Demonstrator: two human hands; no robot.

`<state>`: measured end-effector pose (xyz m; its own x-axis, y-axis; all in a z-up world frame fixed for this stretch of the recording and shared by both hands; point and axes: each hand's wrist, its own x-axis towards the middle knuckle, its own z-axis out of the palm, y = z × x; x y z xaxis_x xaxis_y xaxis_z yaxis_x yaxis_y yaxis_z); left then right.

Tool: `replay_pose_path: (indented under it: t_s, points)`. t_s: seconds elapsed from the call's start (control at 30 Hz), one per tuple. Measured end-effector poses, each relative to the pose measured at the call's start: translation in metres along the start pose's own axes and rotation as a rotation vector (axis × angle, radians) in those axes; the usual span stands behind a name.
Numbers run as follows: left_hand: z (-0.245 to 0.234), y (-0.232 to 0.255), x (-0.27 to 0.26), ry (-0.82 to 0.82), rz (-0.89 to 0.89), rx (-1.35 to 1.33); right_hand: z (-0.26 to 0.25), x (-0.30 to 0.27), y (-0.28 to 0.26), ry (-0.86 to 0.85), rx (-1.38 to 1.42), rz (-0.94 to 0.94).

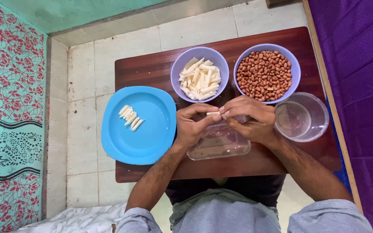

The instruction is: Wrapping small white food strips and sorting peanuts into bowls on a low table.

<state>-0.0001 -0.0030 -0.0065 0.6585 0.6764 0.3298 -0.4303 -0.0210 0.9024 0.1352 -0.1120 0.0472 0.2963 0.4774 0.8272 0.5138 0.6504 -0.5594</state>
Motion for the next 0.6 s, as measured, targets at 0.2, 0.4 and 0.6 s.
replay_pose_path:
  t_s: [0.2,0.4,0.6]
  points:
    - [0.006,0.008,-0.001,0.018,-0.042,-0.049,-0.002,0.000,0.000,-0.001,-0.011,0.042]
    - [0.007,0.012,0.002,0.059,-0.017,-0.008,-0.001,0.000,0.000,-0.003,-0.044,0.044]
    - [0.004,0.001,0.000,0.113,-0.041,-0.026,-0.010,-0.012,0.011,0.062,-0.085,0.073]
